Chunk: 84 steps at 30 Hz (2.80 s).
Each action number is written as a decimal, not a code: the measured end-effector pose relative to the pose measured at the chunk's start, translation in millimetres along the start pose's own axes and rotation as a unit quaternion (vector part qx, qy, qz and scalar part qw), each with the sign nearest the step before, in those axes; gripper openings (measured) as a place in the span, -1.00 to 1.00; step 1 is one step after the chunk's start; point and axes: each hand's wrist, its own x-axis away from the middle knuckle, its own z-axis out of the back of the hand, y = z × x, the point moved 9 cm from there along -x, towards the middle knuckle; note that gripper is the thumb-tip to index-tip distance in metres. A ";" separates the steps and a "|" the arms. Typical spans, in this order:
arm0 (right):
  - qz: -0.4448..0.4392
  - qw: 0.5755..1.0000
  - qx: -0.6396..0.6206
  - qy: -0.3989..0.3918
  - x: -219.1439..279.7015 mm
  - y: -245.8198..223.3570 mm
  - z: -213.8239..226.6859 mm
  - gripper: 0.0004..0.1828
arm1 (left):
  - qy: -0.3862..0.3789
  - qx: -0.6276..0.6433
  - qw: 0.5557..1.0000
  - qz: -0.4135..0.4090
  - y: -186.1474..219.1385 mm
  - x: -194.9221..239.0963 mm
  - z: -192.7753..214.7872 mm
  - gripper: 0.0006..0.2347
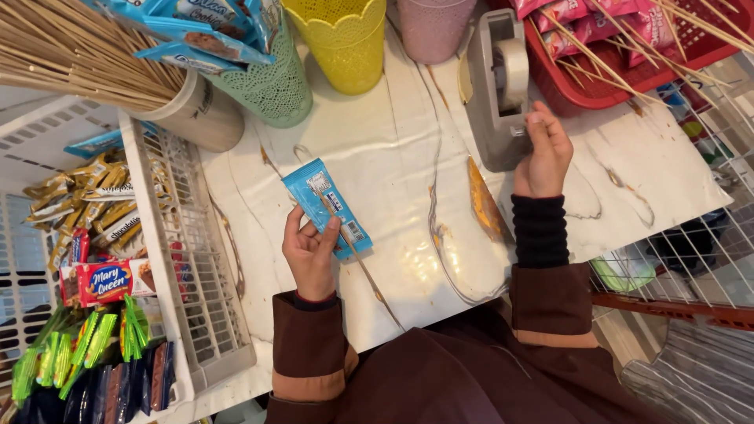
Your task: The recorder is attaching wooden sticks to small snack bars using adhesive tape as part of gift bouquet preparation.
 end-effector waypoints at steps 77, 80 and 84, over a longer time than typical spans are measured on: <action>-0.101 0.807 0.072 -0.577 207.9 -14.6 -335.7 -0.66 | 0.048 0.154 0.985 -0.069 37.8 -3.6 33.6 -0.52; -0.110 0.799 0.046 -0.590 209.1 -11.9 -338.4 -0.72 | 0.034 0.163 0.985 -0.044 27.3 -3.9 36.9 -0.59; -0.129 0.797 0.029 -0.590 207.4 -1.2 -337.0 -0.78 | 0.022 0.159 0.987 -0.029 30.6 -3.2 35.0 -0.65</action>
